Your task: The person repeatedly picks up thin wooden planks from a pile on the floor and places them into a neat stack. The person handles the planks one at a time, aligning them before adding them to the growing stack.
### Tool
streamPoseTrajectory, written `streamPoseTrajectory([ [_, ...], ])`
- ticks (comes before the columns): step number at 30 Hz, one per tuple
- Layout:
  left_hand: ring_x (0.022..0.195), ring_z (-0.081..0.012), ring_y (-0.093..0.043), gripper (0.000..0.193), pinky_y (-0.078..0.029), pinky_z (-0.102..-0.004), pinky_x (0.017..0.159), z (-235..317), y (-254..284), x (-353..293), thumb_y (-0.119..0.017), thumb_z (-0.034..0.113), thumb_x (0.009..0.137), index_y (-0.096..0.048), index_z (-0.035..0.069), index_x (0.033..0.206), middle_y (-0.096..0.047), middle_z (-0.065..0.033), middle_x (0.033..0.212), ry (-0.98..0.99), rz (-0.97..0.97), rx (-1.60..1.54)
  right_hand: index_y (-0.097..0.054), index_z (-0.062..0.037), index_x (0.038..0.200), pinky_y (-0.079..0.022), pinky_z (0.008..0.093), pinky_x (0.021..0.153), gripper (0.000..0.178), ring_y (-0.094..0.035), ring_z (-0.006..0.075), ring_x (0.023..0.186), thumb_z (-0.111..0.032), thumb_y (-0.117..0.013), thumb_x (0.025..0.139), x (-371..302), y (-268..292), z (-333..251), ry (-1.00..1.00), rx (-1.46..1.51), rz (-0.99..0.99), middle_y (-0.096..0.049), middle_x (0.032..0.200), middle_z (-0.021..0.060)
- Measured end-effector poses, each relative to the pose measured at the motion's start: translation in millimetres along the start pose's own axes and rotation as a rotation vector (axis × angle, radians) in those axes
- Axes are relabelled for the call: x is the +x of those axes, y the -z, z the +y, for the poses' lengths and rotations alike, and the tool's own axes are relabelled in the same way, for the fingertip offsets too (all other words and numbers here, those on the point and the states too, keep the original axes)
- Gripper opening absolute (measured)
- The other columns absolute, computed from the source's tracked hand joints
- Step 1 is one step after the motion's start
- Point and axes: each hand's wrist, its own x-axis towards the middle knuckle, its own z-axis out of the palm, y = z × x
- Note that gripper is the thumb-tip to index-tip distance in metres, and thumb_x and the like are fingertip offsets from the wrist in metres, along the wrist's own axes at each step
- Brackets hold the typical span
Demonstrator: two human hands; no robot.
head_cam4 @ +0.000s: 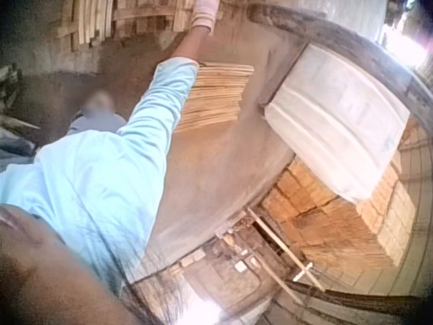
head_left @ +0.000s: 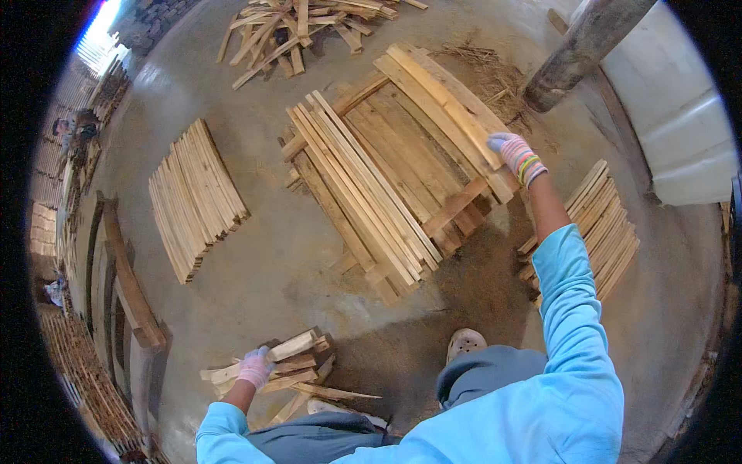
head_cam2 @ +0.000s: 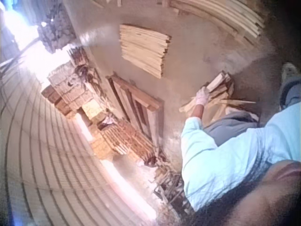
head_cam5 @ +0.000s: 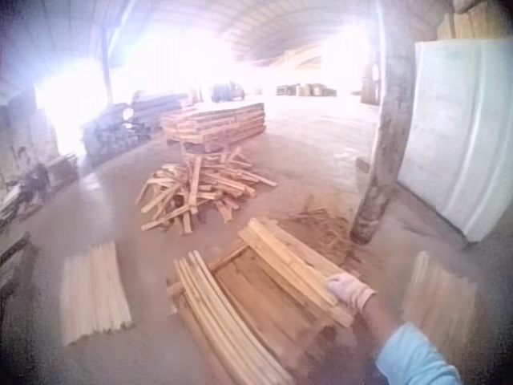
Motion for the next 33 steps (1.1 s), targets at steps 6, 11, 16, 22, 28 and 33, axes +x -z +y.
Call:
streamPoseTrajectory([
  [6,0.125,-0.0384,-0.054,0.073,-0.045,-0.0490,0.104,-3,-11,14,-0.076,0.039,0.080,-0.047,0.013,0.142,-0.057,-0.0175,0.135,0.026,-0.158,-0.003,-0.051,0.0006,0.138,-0.060,0.0525,0.082,0.048,-0.068,0.0308,0.104,-0.015,-0.067,0.095,-35,-28,10,-0.413,1.394,-0.252,-0.066,0.120,0.0206],
  [11,0.131,-0.0359,-0.051,0.084,-0.044,-0.0478,0.107,27,33,11,-0.078,0.046,0.075,-0.045,0.013,0.145,-0.053,-0.0172,0.142,0.014,-0.208,0.036,-0.067,-0.0025,0.109,-0.055,0.0358,0.070,0.026,-0.066,0.0197,0.080,-0.022,-0.070,0.093,-69,-65,-57,-0.181,0.795,-0.062,-0.071,0.094,0.0110],
  [16,0.116,-0.0358,-0.062,0.047,-0.050,-0.0424,0.099,115,80,26,-0.069,0.028,0.090,-0.059,0.005,0.130,-0.063,-0.0219,0.129,-0.299,0.221,-0.463,-0.065,-0.0051,0.104,-0.052,0.0420,0.073,0.022,-0.068,0.0320,0.081,-0.023,-0.067,0.092,-114,-110,-102,0.197,0.286,-0.115,-0.068,0.087,0.0195],
  [22,0.135,-0.0445,-0.041,0.058,-0.037,-0.0508,0.111,284,150,62,-0.071,0.035,0.088,-0.052,0.013,0.139,-0.045,-0.0241,0.146,-0.608,0.638,-0.577,-0.059,-0.0052,0.128,-0.053,0.0476,0.081,0.050,-0.064,0.0424,0.095,-0.042,-0.064,0.094,-123,-114,-112,0.188,-0.098,-0.201,-0.064,0.111,0.0222],
  [28,0.150,-0.0466,-0.013,0.115,-0.023,-0.0561,0.119,409,232,122,-0.079,0.062,0.071,-0.018,0.022,0.160,-0.009,-0.0273,0.164,0.003,0.661,-0.716,-0.060,-0.0080,0.124,-0.053,0.0495,0.083,0.051,-0.064,0.0419,0.102,-0.044,-0.066,0.089,-87,-56,-78,0.104,-0.284,0.154,-0.064,0.113,0.0225],
  [33,0.151,-0.0493,-0.007,0.115,-0.021,-0.0633,0.118,438,261,133,-0.081,0.059,0.070,-0.015,0.033,0.160,0.003,-0.0241,0.166,0.201,0.465,-0.628,-0.059,-0.0068,0.127,-0.053,0.0497,0.088,0.050,-0.063,0.0398,0.107,-0.034,-0.069,0.087,-26,-47,-50,-0.135,-0.632,0.227,-0.063,0.118,0.0185],
])
